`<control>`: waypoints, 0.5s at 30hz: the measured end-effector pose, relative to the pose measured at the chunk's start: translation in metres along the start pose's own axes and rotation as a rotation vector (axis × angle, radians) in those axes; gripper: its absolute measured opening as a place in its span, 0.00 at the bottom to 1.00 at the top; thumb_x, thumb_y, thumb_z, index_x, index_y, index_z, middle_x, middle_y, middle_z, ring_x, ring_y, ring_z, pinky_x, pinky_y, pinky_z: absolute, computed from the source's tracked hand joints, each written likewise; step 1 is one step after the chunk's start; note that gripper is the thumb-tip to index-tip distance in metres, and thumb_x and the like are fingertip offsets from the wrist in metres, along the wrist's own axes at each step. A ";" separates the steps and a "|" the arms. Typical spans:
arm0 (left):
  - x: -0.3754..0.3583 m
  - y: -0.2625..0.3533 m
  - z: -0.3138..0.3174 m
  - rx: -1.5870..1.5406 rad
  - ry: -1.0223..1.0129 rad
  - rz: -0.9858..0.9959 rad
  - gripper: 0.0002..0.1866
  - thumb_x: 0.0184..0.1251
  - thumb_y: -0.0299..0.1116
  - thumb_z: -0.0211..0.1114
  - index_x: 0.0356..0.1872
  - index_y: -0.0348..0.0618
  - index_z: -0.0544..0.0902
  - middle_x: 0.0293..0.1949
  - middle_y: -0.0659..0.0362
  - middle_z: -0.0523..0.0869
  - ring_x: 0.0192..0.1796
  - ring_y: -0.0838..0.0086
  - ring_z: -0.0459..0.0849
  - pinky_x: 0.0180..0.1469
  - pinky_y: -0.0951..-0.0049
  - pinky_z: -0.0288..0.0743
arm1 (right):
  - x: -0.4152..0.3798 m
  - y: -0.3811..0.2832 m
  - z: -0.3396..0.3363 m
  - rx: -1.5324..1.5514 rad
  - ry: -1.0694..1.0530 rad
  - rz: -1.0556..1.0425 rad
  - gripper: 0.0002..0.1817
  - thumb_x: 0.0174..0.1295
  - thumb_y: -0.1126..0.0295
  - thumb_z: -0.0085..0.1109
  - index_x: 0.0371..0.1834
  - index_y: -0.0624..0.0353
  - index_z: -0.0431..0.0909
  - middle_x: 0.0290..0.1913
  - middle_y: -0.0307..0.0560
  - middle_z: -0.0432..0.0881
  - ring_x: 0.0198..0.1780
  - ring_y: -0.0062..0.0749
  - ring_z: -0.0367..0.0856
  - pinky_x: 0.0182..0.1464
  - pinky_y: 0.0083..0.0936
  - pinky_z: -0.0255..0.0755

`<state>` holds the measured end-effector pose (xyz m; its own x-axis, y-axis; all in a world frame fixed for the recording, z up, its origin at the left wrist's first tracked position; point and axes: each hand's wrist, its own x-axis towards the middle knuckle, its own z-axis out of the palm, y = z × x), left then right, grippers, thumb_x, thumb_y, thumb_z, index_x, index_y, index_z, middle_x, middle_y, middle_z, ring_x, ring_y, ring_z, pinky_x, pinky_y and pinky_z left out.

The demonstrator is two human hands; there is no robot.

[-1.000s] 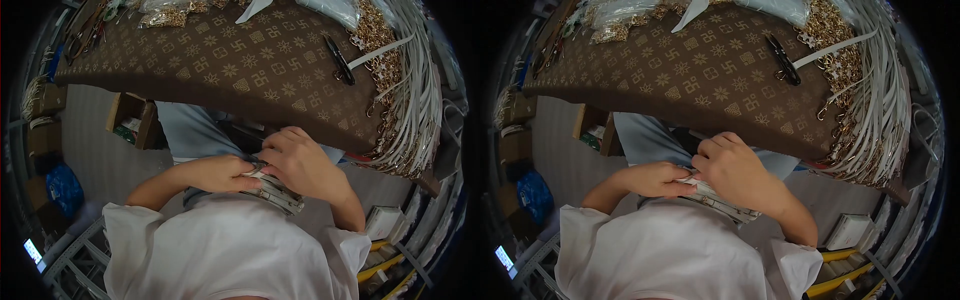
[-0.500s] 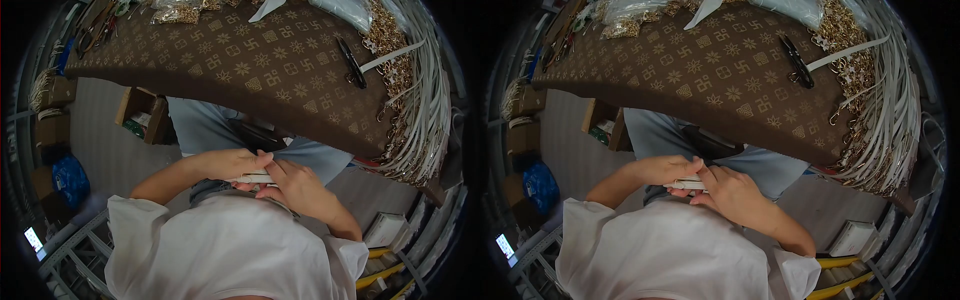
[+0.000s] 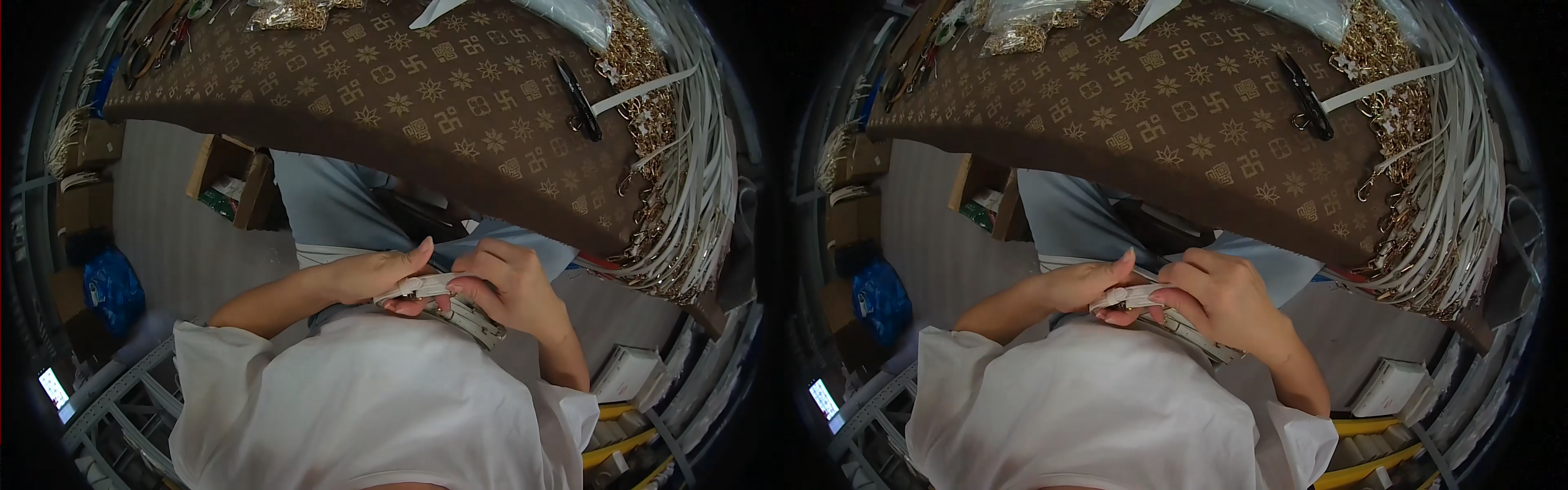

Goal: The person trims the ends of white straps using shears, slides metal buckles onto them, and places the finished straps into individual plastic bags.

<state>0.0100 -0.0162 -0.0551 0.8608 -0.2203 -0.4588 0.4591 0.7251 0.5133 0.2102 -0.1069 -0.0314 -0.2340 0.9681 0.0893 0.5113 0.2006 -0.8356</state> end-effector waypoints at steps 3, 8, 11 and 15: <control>-0.002 0.000 0.001 0.109 -0.015 0.126 0.26 0.73 0.52 0.42 0.40 0.40 0.80 0.16 0.70 0.64 0.20 0.86 0.58 0.25 0.82 0.55 | -0.003 0.006 0.009 -0.052 -0.007 -0.039 0.12 0.49 0.64 0.66 0.30 0.60 0.78 0.26 0.45 0.75 0.26 0.38 0.75 0.28 0.30 0.69; -0.004 0.012 0.002 0.201 0.077 -0.033 0.27 0.73 0.54 0.41 0.34 0.39 0.79 0.15 0.68 0.68 0.18 0.86 0.61 0.22 0.82 0.55 | 0.008 -0.010 0.007 -0.145 0.034 -0.170 0.16 0.51 0.58 0.64 0.30 0.63 0.77 0.27 0.49 0.77 0.29 0.42 0.76 0.33 0.32 0.71; -0.008 0.027 0.011 0.376 0.118 -0.078 0.28 0.73 0.53 0.41 0.32 0.38 0.78 0.18 0.64 0.76 0.19 0.84 0.69 0.22 0.82 0.62 | 0.011 -0.011 0.002 0.071 -0.379 0.114 0.18 0.55 0.58 0.62 0.28 0.66 0.77 0.27 0.52 0.77 0.28 0.45 0.75 0.33 0.33 0.70; -0.015 0.032 0.010 0.219 0.192 0.082 0.26 0.71 0.52 0.47 0.31 0.36 0.80 0.22 0.60 0.80 0.22 0.79 0.77 0.27 0.80 0.71 | 0.013 -0.013 0.004 0.410 -0.245 0.150 0.14 0.58 0.66 0.60 0.24 0.68 0.74 0.21 0.53 0.74 0.22 0.43 0.74 0.27 0.31 0.67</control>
<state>0.0135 0.0037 -0.0248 0.8491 -0.0240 -0.5276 0.4443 0.5727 0.6889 0.1975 -0.0972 -0.0216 -0.3957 0.9081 -0.1372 0.1983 -0.0614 -0.9782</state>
